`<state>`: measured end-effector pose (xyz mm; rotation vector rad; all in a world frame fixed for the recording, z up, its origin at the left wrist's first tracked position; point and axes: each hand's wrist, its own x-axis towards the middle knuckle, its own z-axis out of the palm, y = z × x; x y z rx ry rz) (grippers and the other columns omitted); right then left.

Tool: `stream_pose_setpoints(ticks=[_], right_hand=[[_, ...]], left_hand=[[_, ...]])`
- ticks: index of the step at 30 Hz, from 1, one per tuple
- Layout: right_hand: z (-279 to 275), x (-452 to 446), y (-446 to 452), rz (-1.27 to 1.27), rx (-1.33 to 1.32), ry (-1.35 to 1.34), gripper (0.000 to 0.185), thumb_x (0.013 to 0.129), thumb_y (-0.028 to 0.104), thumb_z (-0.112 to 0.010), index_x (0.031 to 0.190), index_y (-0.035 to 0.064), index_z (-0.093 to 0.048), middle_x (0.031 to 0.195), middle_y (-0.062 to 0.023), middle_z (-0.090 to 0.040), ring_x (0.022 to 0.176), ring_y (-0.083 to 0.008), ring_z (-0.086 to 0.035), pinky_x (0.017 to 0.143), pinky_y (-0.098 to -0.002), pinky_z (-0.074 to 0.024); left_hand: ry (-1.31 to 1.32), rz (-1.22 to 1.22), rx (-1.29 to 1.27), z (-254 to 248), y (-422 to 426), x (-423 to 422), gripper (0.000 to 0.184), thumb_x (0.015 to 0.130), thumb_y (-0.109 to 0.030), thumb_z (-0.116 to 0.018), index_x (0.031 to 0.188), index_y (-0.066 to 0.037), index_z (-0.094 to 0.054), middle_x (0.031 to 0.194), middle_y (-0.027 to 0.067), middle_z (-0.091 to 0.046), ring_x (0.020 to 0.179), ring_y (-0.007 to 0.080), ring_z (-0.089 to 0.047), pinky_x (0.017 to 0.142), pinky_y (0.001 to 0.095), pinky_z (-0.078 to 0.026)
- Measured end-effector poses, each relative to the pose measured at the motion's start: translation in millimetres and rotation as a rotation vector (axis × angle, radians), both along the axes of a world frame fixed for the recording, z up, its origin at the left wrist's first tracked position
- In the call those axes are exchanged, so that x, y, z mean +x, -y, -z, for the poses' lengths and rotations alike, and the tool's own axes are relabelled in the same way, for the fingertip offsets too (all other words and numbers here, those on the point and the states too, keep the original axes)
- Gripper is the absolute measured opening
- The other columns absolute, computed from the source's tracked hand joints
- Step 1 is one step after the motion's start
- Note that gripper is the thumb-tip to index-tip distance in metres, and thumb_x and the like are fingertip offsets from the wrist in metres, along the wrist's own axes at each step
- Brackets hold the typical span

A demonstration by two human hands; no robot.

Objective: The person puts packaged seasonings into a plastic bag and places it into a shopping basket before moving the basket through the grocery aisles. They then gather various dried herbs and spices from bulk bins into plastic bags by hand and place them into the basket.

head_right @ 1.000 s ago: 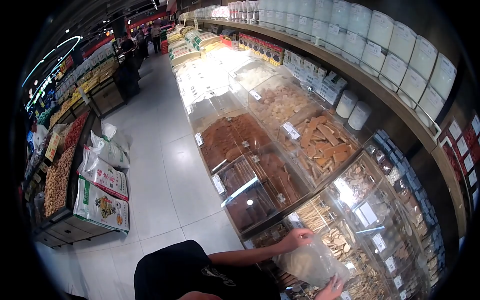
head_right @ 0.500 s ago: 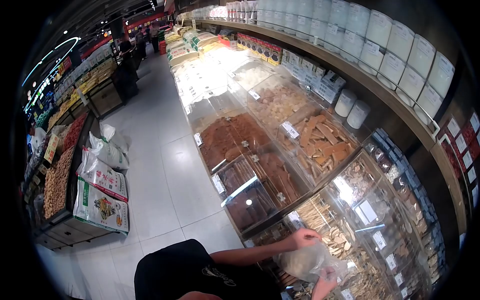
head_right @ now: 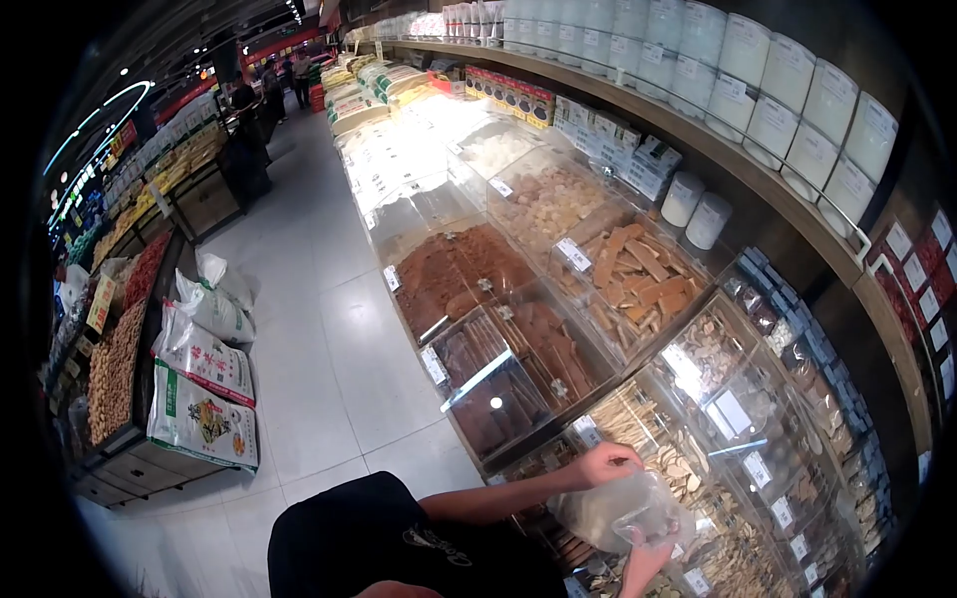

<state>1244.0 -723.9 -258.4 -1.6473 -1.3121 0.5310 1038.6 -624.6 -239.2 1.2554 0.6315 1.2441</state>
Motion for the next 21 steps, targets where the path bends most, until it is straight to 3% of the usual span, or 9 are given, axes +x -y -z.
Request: stream_pose_setpoints(ticks=[2,5,8,12,15,17,18,20,21], right_hand=[[-9,-13,-2,-0.042,0.045,0.019,0.021,0.082,0.006,-0.064,0.097,-0.0073,-0.059,0.088,-0.0118,-0.063,0.077,-0.0238,-0.055,0.075,-0.0354,-0.0454],[-14,-2,-12,-0.133,-0.111,0.083,0.01,0.083,-0.002,-0.057,0.09,-0.0093,-0.06,0.082,-0.0101,-0.063,0.072,-0.0226,-0.056,0.073,-0.0337,-0.0473],[-33,-6,-7,-0.005,-0.015,-0.181,0.009,0.085,-0.003,-0.055,0.091,-0.0073,-0.061,0.085,-0.0093,-0.063,0.075,-0.0195,-0.056,0.073,-0.0325,-0.0468],[11,39,3,-0.1,-0.094,-0.081,0.026,0.087,-0.003,-0.052,0.112,-0.0044,-0.057,0.107,-0.0138,-0.059,0.098,-0.0205,-0.057,0.087,-0.0337,-0.0454],[-59,5,13,-0.029,-0.194,0.245,0.05,0.092,0.024,-0.056,0.134,-0.0019,-0.048,0.131,-0.0229,-0.052,0.12,-0.0346,-0.049,0.102,-0.0431,-0.0372],[-77,7,12,0.006,-0.185,0.28,0.049,0.092,0.022,-0.055,0.134,-0.0019,-0.047,0.131,-0.0226,-0.051,0.12,-0.0341,-0.049,0.102,-0.0427,-0.0373],[-82,10,11,0.016,-0.164,0.241,0.049,0.092,0.022,-0.055,0.134,-0.0019,-0.047,0.131,-0.0224,-0.051,0.12,-0.0338,-0.049,0.102,-0.0426,-0.0374],[-87,17,6,0.023,-0.116,0.135,0.049,0.091,0.02,-0.055,0.134,-0.002,-0.047,0.131,-0.0221,-0.051,0.12,-0.0333,-0.049,0.102,-0.0422,-0.0375],[-90,19,5,0.023,-0.099,0.092,0.048,0.091,0.02,-0.055,0.134,-0.002,-0.047,0.131,-0.022,-0.05,0.12,-0.033,-0.049,0.102,-0.042,-0.0376]], left_hand=[[-0.015,0.023,0.066,0,1,5,0.012,0.088,-0.006,-0.058,0.094,0.004,-0.063,0.088,0.005,-0.065,0.083,0.008,-0.058,0.075,0.0244,-0.047],[0.053,0.064,0.08,7,-8,4,0.015,0.088,-0.004,-0.055,0.1,0.003,-0.062,0.094,0.0061,-0.065,0.088,0.0098,-0.059,0.078,0.0255,-0.047],[0.167,0.134,-0.079,2,-14,-19,0.025,0.09,-0.004,-0.054,0.114,0.002,-0.059,0.1,0.0066,-0.064,0.094,0.0123,-0.059,0.083,0.0268,-0.047],[0.243,0.172,-0.154,-21,-8,-46,0.042,0.092,-0.009,-0.051,0.133,-0.001,-0.046,0.117,0.0078,-0.058,0.108,0.0139,-0.053,0.094,0.03,-0.042],[0.099,0.23,-0.15,30,-16,-53,0.048,0.091,-0.012,-0.053,0.136,0.0,-0.043,0.123,0.0071,-0.055,0.115,0.0144,-0.049,0.1,0.0315,-0.038],[0.015,0.354,-0.226,81,-13,-49,0.052,0.09,-0.015,-0.056,0.138,0.0,-0.041,0.126,0.0067,-0.054,0.117,0.0147,-0.048,0.102,0.032,-0.036],[-0.069,0.401,-0.157,125,-17,-39,0.058,0.094,-0.027,-0.054,0.142,-0.002,-0.033,0.125,0.0059,-0.053,0.114,0.0116,-0.048,0.096,0.0305,-0.04],[-0.421,0.562,-0.277,165,-12,-26,0.06,0.095,-0.03,-0.052,0.144,-0.003,-0.031,0.132,0.0065,-0.051,0.12,0.0135,-0.047,0.098,0.0315,-0.041],[-0.118,0.574,-0.379,165,2,-16,0.059,0.096,-0.031,-0.052,0.143,-0.004,-0.032,0.133,0.0067,-0.051,0.121,0.0143,-0.047,0.099,0.0321,-0.041]])
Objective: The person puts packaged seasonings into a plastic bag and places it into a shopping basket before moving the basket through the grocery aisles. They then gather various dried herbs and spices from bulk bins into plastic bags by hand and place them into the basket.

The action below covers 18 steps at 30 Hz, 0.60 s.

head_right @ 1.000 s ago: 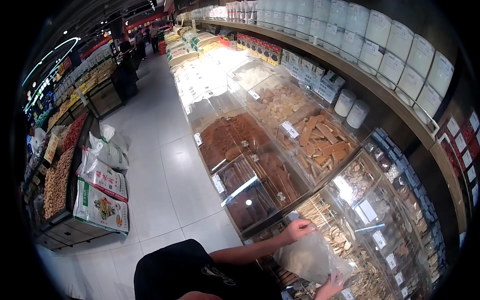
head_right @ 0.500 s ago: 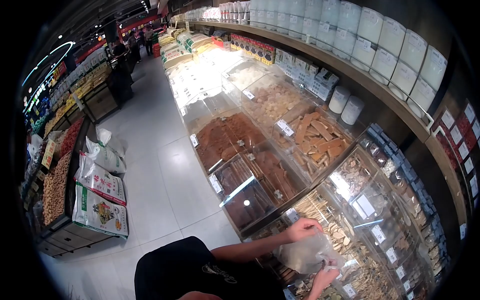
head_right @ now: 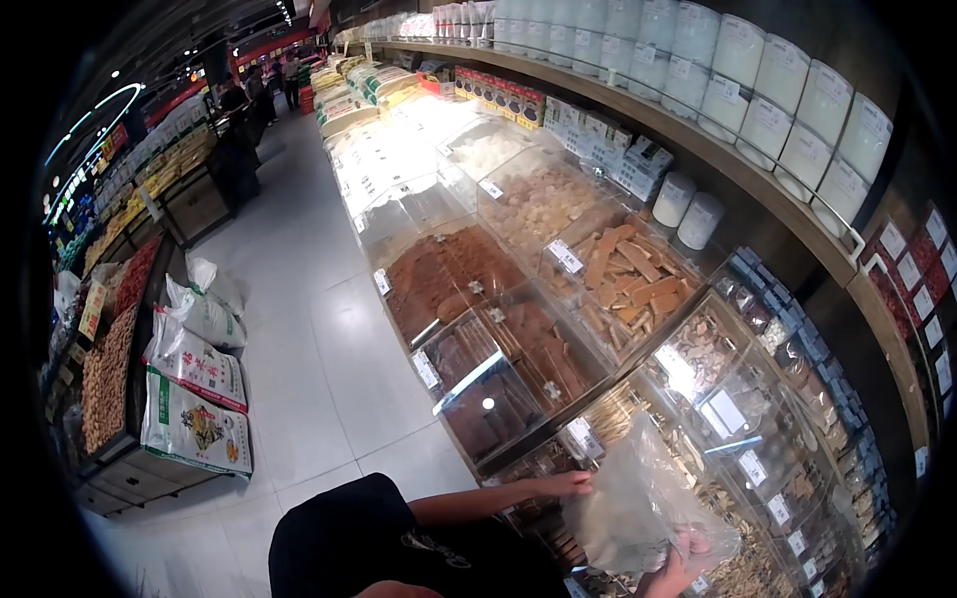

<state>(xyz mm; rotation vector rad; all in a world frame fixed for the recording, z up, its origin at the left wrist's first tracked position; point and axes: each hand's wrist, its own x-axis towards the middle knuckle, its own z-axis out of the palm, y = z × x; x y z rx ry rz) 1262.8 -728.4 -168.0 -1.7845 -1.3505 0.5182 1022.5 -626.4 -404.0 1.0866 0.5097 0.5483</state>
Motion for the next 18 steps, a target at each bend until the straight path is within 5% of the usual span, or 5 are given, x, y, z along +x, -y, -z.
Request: stream_pose_setpoints(ticks=[2,5,11,15,18], right_hand=[[-6,0,-2,-0.006,0.011,-0.046,0.048,0.091,0.018,-0.054,0.134,-0.002,-0.046,0.132,-0.0217,-0.05,0.12,-0.0325,-0.049,0.102,-0.0417,-0.0377],[-10,-6,-7,-0.034,0.011,-0.073,0.047,0.091,0.016,-0.054,0.134,-0.002,-0.046,0.132,-0.0213,-0.049,0.12,-0.0317,-0.049,0.102,-0.0411,-0.0379],[-34,-6,-13,-0.003,0.104,-0.094,0.047,0.09,0.012,-0.052,0.134,-0.002,-0.045,0.132,-0.0204,-0.048,0.119,-0.03,-0.048,0.101,-0.04,-0.0383],[-57,-15,-11,0.021,0.216,-0.102,0.046,0.089,0.009,-0.051,0.134,-0.002,-0.044,0.132,-0.0198,-0.047,0.119,-0.029,-0.048,0.101,-0.0393,-0.0386],[-64,-33,-9,-0.011,0.291,-0.09,0.046,0.089,0.007,-0.051,0.134,-0.002,-0.043,0.132,-0.0193,-0.047,0.119,-0.0282,-0.048,0.101,-0.0388,-0.0388]], left_hand=[[0.508,-0.111,-0.353,-26,36,23,0.057,0.096,-0.033,-0.05,0.143,-0.005,-0.035,0.135,0.0072,-0.05,0.124,0.0159,-0.047,0.101,0.0333,-0.042],[0.647,-0.061,-0.425,-88,62,26,0.057,0.098,-0.041,-0.044,0.144,-0.008,-0.034,0.137,0.0076,-0.049,0.126,0.0189,-0.046,0.105,0.037,-0.04],[0.843,0.188,-0.674,-75,84,21,0.065,0.098,-0.054,-0.034,0.144,-0.008,-0.034,0.141,0.004,-0.046,0.123,0.0141,-0.049,0.104,0.0339,-0.04],[1.16,0.356,-0.651,-43,70,37,0.054,0.099,-0.048,-0.04,0.132,-0.006,-0.051,0.13,0.0053,-0.055,0.108,0.0138,-0.056,0.097,0.0297,-0.044],[1.16,0.38,-0.682,-45,74,42,0.054,0.099,-0.048,-0.04,0.132,-0.006,-0.05,0.131,0.0056,-0.054,0.109,0.0147,-0.056,0.097,0.0307,-0.044]])
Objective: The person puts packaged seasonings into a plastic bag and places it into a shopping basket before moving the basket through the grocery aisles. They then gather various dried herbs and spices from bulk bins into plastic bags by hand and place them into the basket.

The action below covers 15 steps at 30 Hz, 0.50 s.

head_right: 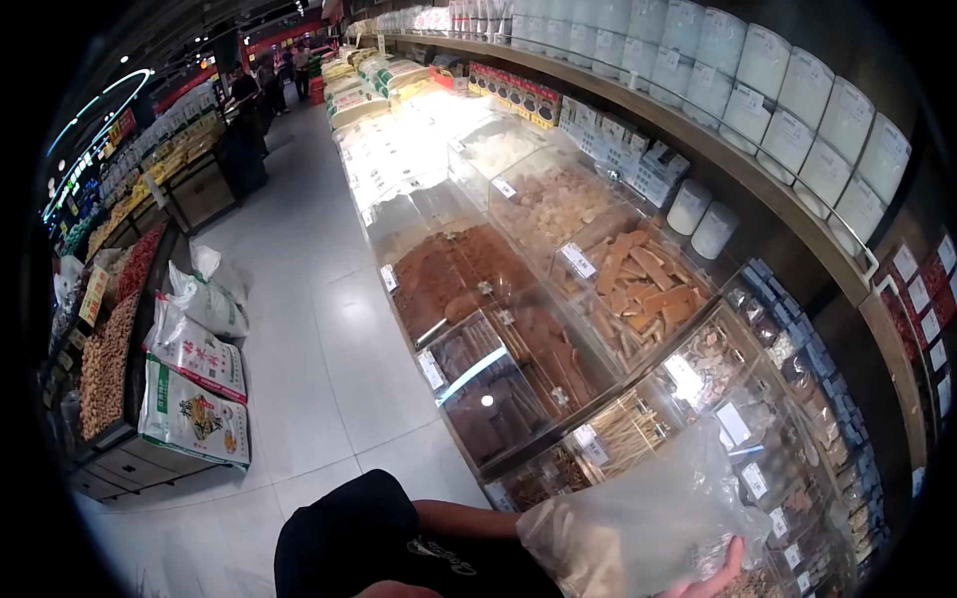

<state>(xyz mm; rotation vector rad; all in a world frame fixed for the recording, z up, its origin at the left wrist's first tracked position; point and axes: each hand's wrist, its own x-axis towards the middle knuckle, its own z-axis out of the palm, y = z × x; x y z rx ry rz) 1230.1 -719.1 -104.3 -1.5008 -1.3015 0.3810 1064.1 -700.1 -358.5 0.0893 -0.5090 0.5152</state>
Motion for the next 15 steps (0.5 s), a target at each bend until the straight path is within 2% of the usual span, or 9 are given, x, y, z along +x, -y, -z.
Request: stream_pose_setpoints(ticks=[8,11,14,15], right_hand=[[-4,-35,-1,-0.068,0.217,0.057,0.047,0.088,0.001,-0.049,0.134,-0.002,-0.042,0.132,-0.0181,-0.045,0.119,-0.026,-0.048,0.101,-0.0373,-0.0393],[6,-25,0,-0.143,-0.021,-0.22,0.06,0.088,0.005,-0.048,0.144,0.0006,-0.027,0.146,-0.0198,-0.027,0.131,-0.0309,-0.036,0.109,-0.0413,-0.0303],[57,4,-8,-0.191,0.055,-0.168,0.06,0.086,0.003,-0.049,0.143,0.0004,-0.03,0.147,-0.0218,-0.027,0.129,-0.0318,-0.038,0.11,-0.0427,-0.0296],[66,14,-20,-0.12,-0.03,-0.55,0.06,0.086,0.006,-0.051,0.143,0.0008,-0.031,0.147,-0.0212,-0.028,0.129,-0.0314,-0.039,0.109,-0.0431,-0.0301]], left_hand=[[-0.131,-0.008,-0.045,-8,11,-7,0.054,0.099,-0.047,-0.041,0.133,-0.006,-0.049,0.132,0.0065,-0.052,0.111,0.0171,-0.054,0.099,0.0334,-0.043],[-0.148,-0.012,-0.055,-8,14,-8,0.054,0.098,-0.047,-0.041,0.133,-0.006,-0.048,0.133,0.0069,-0.052,0.112,0.018,-0.054,0.099,0.0344,-0.042],[-0.162,-0.008,-0.065,-11,16,-10,0.055,0.098,-0.047,-0.041,0.134,-0.006,-0.047,0.133,0.0072,-0.051,0.113,0.0188,-0.053,0.1,0.0354,-0.042],[-0.164,-0.012,-0.067,-11,16,-11,0.055,0.098,-0.047,-0.041,0.134,-0.006,-0.047,0.134,0.0073,-0.051,0.113,0.0191,-0.053,0.1,0.0357,-0.042]])
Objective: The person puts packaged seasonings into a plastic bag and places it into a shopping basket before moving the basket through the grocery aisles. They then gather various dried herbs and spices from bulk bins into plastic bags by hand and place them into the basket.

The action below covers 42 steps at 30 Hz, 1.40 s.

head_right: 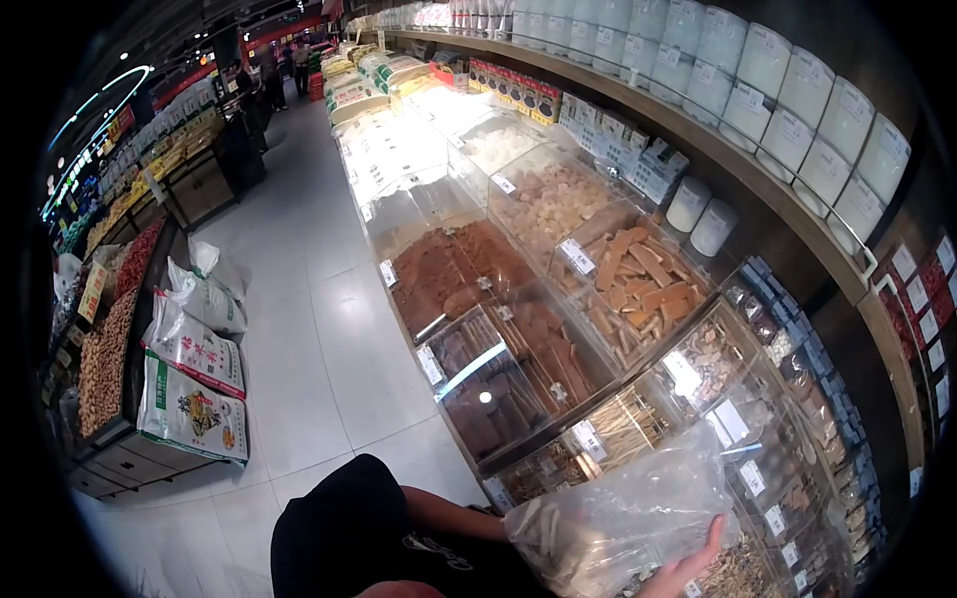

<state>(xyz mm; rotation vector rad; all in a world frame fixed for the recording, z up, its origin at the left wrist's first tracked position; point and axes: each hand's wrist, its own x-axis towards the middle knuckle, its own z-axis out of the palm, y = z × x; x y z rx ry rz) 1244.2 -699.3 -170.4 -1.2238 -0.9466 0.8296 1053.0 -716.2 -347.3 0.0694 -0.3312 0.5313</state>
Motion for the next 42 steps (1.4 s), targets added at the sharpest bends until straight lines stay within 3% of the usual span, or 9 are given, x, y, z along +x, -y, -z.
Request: stream_pose_setpoints(ticks=[2,5,8,19,24,32,35,39,42], right_hand=[[14,16,-19,0.101,-0.246,-0.748,0.059,0.087,0.011,-0.054,0.142,0.0015,-0.033,0.146,-0.02,-0.032,0.129,-0.0306,-0.04,0.109,-0.0439,-0.0313],[54,7,17,-0.052,0.183,0.244,0.059,0.09,0.027,-0.057,0.14,0.0029,-0.038,0.142,-0.0152,-0.041,0.127,-0.0289,-0.042,0.104,-0.0431,-0.0358],[101,66,-13,-0.037,-0.261,-0.723,0.065,0.091,0.043,-0.056,0.14,0.0036,-0.038,0.14,-0.0116,-0.044,0.128,-0.0278,-0.042,0.104,-0.0424,-0.0351],[95,47,7,-0.081,-0.239,-0.656,0.078,0.093,0.054,-0.048,0.148,0.0056,-0.021,0.151,-0.0111,-0.027,0.138,-0.0271,-0.028,0.111,-0.0425,-0.0248],[129,72,31,-0.151,-0.335,-0.43,0.073,0.094,0.049,-0.048,0.146,0.0028,-0.026,0.149,-0.0141,-0.03,0.136,-0.0281,-0.03,0.111,-0.0416,-0.0255],[40,7,41,-0.091,-0.731,0.197,0.058,0.091,0.016,-0.056,0.141,-0.0034,-0.035,0.136,-0.0223,-0.048,0.124,-0.0309,-0.047,0.103,-0.0397,-0.0376],[42,-1,43,-0.182,-0.475,0.4,0.063,0.089,0.01,-0.057,0.144,-0.0041,-0.029,0.141,-0.0238,-0.042,0.127,-0.0331,-0.045,0.104,-0.0385,-0.037],[15,-29,47,-0.205,-0.589,0.365,0.074,0.085,0.013,-0.064,0.146,-0.0031,-0.025,0.143,-0.0288,-0.036,0.134,-0.034,-0.036,0.11,-0.0394,-0.0283],[52,-13,50,-0.246,-0.378,0.769,0.081,0.082,0.015,-0.069,0.147,-0.0009,-0.024,0.144,-0.0288,-0.035,0.135,-0.0341,-0.035,0.111,-0.0401,-0.0267]], left_hand=[[-0.008,0.003,-0.003,0,1,1,0.055,0.098,-0.047,-0.041,0.134,-0.006,-0.047,0.134,0.0075,-0.05,0.114,0.0197,-0.053,0.1,0.0364,-0.041],[-0.018,0.0,-0.008,1,1,0,0.055,0.098,-0.047,-0.042,0.135,-0.006,-0.046,0.135,0.0079,-0.05,0.114,0.0206,-0.052,0.101,0.0374,-0.041],[-0.04,0.003,-0.019,0,2,3,0.055,0.098,-0.047,-0.042,0.135,-0.006,-0.046,0.135,0.0082,-0.049,0.115,0.0215,-0.052,0.101,0.0384,-0.04],[-0.097,0.002,-0.044,-7,-5,15,0.056,0.097,-0.046,-0.043,0.136,-0.007,-0.044,0.137,0.0095,-0.047,0.118,0.0247,-0.05,0.103,0.0421,-0.039],[-0.102,-0.006,-0.05,-7,-10,16,0.056,0.097,-0.046,-0.043,0.137,-0.007,-0.043,0.138,0.01,-0.046,0.12,0.0262,-0.049,0.104,0.0438,-0.038],[-0.122,-0.004,-0.05,-6,-16,26,0.057,0.097,-0.046,-0.044,0.138,-0.007,-0.041,0.14,0.011,-0.044,0.122,0.0286,-0.047,0.105,0.0464,-0.037],[-0.125,-0.004,-0.05,-7,-16,29,0.057,0.096,-0.046,-0.044,0.138,-0.007,-0.041,0.14,0.0113,-0.043,0.123,0.0294,-0.047,0.106,0.0474,-0.036],[-0.134,-0.014,-0.065,-8,-13,29,0.058,0.096,-0.046,-0.044,0.139,-0.007,-0.04,0.141,0.0118,-0.042,0.124,0.0306,-0.046,0.107,0.0488,-0.036],[-0.135,-0.031,-0.067,-5,-16,29,0.058,0.096,-0.046,-0.044,0.139,-0.007,-0.039,0.142,0.0121,-0.042,0.125,0.0315,-0.045,0.107,0.0498,-0.035]])
